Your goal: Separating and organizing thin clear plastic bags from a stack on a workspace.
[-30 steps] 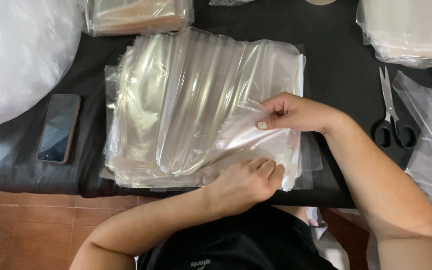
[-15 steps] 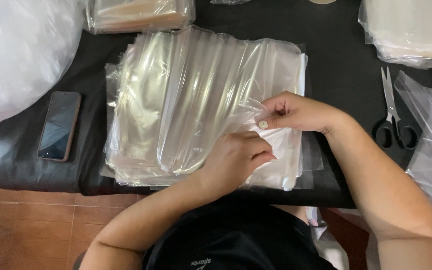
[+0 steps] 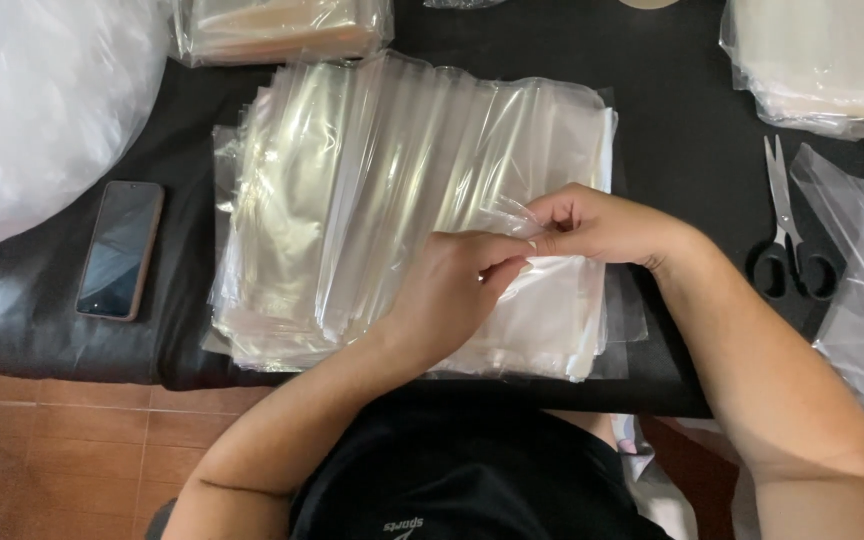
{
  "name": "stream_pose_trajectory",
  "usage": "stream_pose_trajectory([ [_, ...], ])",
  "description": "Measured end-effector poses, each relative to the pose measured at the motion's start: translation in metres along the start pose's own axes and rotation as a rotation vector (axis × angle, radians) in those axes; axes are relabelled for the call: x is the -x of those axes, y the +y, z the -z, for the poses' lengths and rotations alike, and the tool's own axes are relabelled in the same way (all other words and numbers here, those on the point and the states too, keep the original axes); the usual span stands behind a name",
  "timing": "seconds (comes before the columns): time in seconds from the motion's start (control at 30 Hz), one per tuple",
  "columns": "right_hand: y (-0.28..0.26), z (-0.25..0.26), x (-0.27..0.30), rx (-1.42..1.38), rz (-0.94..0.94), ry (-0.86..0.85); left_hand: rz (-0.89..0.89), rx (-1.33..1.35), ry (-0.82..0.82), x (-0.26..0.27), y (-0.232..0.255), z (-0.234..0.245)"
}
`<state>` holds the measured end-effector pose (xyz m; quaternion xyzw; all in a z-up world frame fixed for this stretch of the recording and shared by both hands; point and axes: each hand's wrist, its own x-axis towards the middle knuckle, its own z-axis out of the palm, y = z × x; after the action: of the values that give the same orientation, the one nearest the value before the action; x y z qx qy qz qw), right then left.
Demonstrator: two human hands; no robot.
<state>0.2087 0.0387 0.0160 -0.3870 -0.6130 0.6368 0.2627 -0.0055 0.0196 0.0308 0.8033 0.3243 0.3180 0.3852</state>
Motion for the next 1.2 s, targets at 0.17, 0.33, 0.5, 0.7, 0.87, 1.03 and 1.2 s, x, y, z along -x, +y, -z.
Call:
stream_pose_trajectory([
  [0.17, 0.008, 0.003, -0.001, 0.016, 0.017, 0.001, 0.014, 0.015, 0.032, -0.005, 0.004, 0.004],
  [0.33, 0.023, 0.007, -0.002, 0.008, 0.009, -0.018, 0.039, 0.040, 0.039, -0.008, 0.002, 0.004],
  [0.5, 0.007, 0.003, 0.000, 0.050, 0.006, -0.018, 0.054, 0.091, 0.081, -0.007, 0.007, 0.005],
  [0.7, 0.002, 0.003, 0.003, 0.043, -0.014, 0.011, 0.122, 0.115, 0.150, -0.007, -0.001, 0.000],
  [0.87, 0.015, 0.006, 0.006, -0.030, -0.027, 0.077, 0.133, 0.094, 0.184, -0.008, -0.008, 0.000],
  [1.03, 0.003, 0.002, 0.001, 0.061, 0.036, -0.015, 0.098, -0.082, 0.196, 0.002, -0.014, -0.005],
  [1.2, 0.020, 0.003, 0.004, 0.036, 0.005, 0.006, -0.467, -0.577, 0.004, 0.033, -0.002, -0.021],
])
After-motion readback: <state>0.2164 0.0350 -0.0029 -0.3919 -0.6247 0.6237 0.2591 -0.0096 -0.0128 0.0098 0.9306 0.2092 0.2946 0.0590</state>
